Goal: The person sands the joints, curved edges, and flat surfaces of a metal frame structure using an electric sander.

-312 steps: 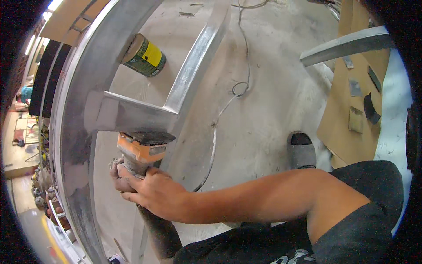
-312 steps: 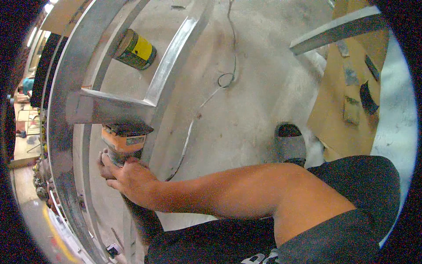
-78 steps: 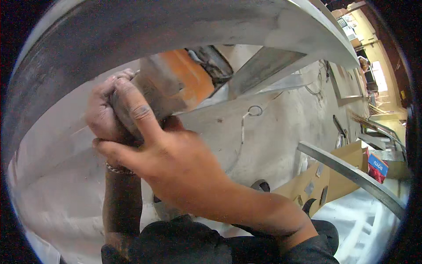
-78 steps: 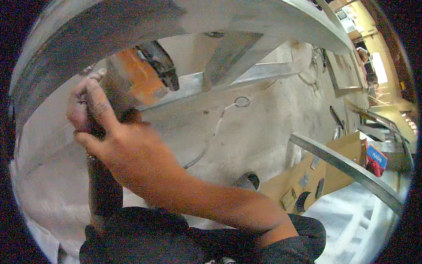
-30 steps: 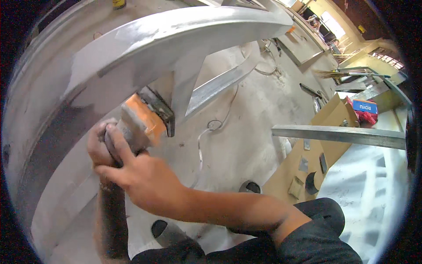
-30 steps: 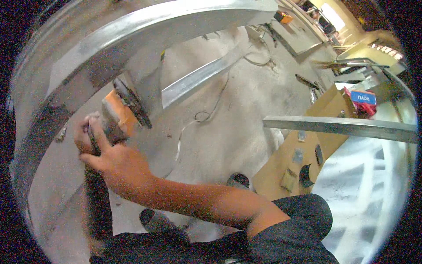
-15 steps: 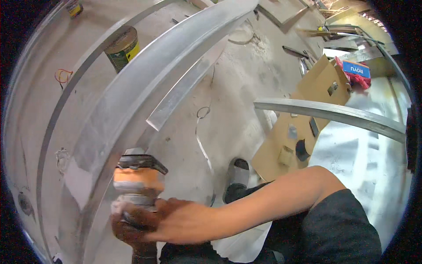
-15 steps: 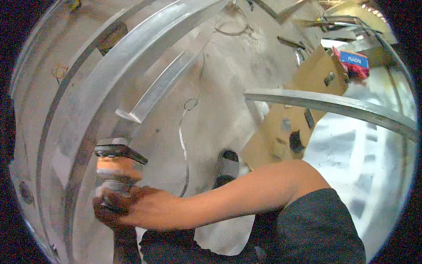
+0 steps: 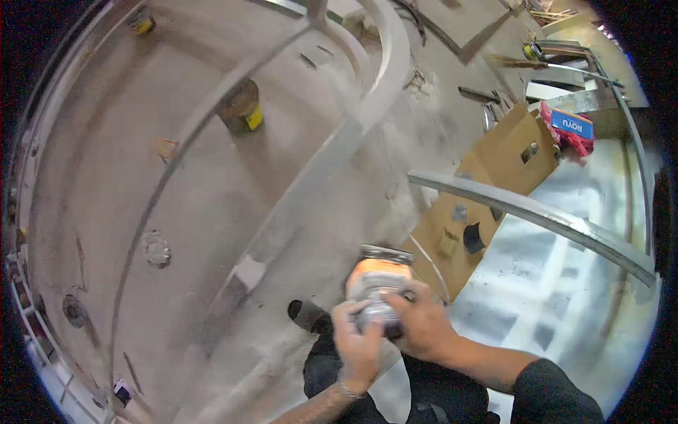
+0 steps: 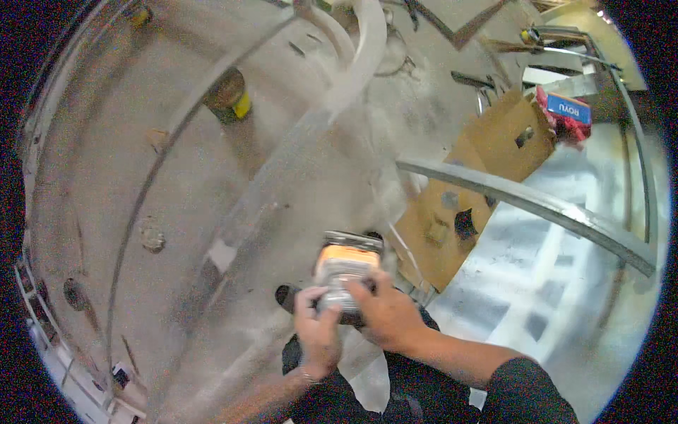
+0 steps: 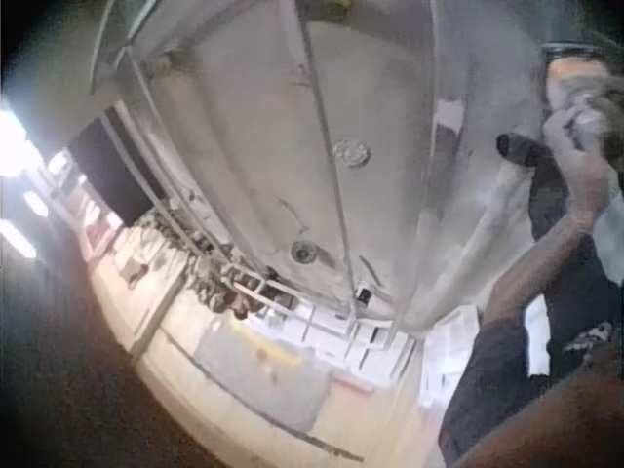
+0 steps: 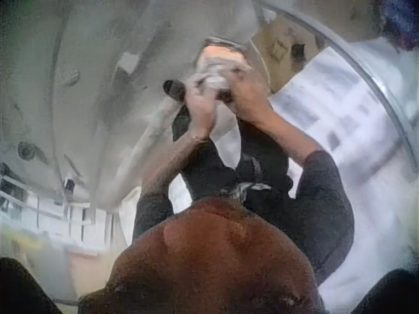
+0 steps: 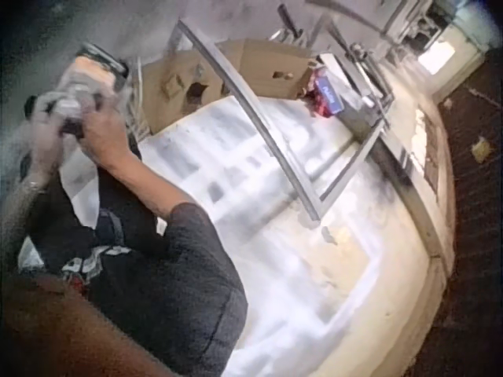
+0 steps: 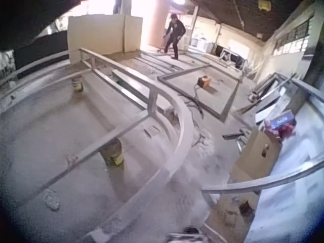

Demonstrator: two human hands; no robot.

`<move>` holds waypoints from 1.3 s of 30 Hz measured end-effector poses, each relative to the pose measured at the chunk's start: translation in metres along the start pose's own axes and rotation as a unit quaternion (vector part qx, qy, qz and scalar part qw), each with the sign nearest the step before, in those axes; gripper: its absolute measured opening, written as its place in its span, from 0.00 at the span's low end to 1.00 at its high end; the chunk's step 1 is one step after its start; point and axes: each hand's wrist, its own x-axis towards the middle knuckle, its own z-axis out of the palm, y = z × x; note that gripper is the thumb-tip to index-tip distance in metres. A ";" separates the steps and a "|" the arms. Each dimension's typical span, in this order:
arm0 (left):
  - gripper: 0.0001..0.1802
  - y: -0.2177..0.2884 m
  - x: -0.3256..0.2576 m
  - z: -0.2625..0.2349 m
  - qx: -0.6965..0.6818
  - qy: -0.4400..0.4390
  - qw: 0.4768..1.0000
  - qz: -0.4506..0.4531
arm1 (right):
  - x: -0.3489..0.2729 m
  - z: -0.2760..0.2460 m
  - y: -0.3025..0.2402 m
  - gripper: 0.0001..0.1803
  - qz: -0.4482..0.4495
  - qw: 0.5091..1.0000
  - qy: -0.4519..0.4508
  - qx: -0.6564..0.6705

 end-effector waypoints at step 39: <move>0.34 0.346 0.077 0.197 0.094 -0.098 0.988 0.073 | 0.047 -0.216 0.146 0.19 0.362 0.566 0.225 0.706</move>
